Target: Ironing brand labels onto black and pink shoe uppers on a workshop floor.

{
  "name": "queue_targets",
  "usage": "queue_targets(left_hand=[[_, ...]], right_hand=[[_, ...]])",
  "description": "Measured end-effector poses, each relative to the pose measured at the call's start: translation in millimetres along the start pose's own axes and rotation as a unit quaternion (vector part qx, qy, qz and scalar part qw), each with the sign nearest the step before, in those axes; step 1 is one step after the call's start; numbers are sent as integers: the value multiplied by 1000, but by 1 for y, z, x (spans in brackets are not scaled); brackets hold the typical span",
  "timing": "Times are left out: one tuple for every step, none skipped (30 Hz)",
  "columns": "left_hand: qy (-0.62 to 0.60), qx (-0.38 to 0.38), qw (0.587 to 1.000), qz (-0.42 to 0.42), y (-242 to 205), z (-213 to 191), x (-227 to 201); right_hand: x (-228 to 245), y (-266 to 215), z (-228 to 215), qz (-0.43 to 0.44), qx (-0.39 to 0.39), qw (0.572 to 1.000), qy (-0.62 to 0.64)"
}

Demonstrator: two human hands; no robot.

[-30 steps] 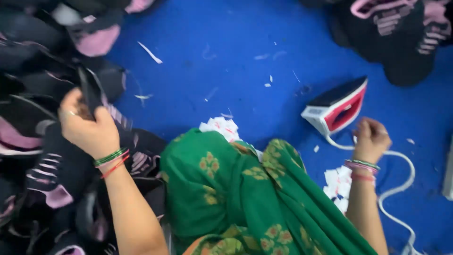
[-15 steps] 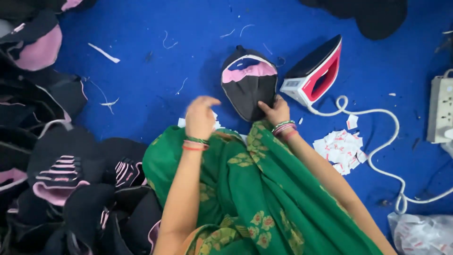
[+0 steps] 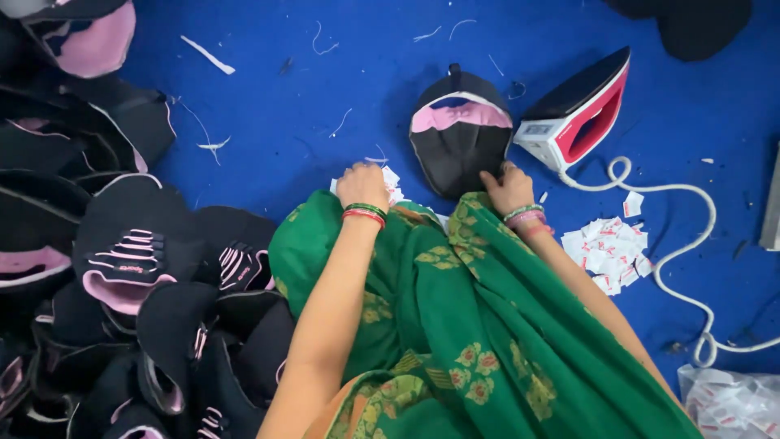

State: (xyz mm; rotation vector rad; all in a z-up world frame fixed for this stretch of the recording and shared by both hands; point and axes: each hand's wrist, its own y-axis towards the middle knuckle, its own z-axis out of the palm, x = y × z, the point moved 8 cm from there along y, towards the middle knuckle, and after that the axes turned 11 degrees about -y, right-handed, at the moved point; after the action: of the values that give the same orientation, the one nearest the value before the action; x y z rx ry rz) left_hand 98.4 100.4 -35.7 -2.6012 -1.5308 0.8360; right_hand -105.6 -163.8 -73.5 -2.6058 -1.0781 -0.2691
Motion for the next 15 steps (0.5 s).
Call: queue_targets(left_hand=[[22, -37, 999, 21, 4, 8, 2], [23, -37, 999, 23, 2, -7, -4], [-3, -16, 1000, 3, 1, -17, -6], [-27, 8, 999, -17, -3, -26, -8], [-24, 11, 1000, -16, -10, -45, -15], [-78, 28, 996, -41, -14, -62, -18], [-130, 46, 988, -66, -18, -78, -22], [-129, 50, 988, -63, -18, -74, -21], [-203, 45, 976, -62, -18, -71, -20], [-278, 37, 958, -59, -15, -69, -20], [-279, 38, 958, -54, -14, -66, -27], [-347, 28, 937, -33, -11, -66, -36], [-413, 20, 910, -11, -7, -66, -46], [-410, 24, 912, -9, -7, -63, -57], [-433, 16, 901, 23, -6, -63, -72]], right_hand=[[8, -7, -11, -9, -3, 1000, -18], [26, -16, -36, -8, -4, 1000, -17], [45, -24, -59, -9, 4, 998, -61], [61, -35, -80, -8, 14, 994, -104], [60, -36, -80, -5, 16, 995, -102], [68, -34, -83, -49, -12, 993, -105], [76, -34, -87, -92, -41, 989, -109], [74, -26, -81, -87, -40, 989, -109], [90, -25, -83, -187, -101, 972, -99], [104, -25, -87, -288, -163, 940, -89], [108, -19, -83, -285, -165, 940, -91], [111, -8, -74, -264, -145, 942, -146], [112, 4, -65, -241, -124, 941, -200], [110, 1, -66, -236, -124, 943, -199], [108, 0, -61, -241, -92, 948, -185]])
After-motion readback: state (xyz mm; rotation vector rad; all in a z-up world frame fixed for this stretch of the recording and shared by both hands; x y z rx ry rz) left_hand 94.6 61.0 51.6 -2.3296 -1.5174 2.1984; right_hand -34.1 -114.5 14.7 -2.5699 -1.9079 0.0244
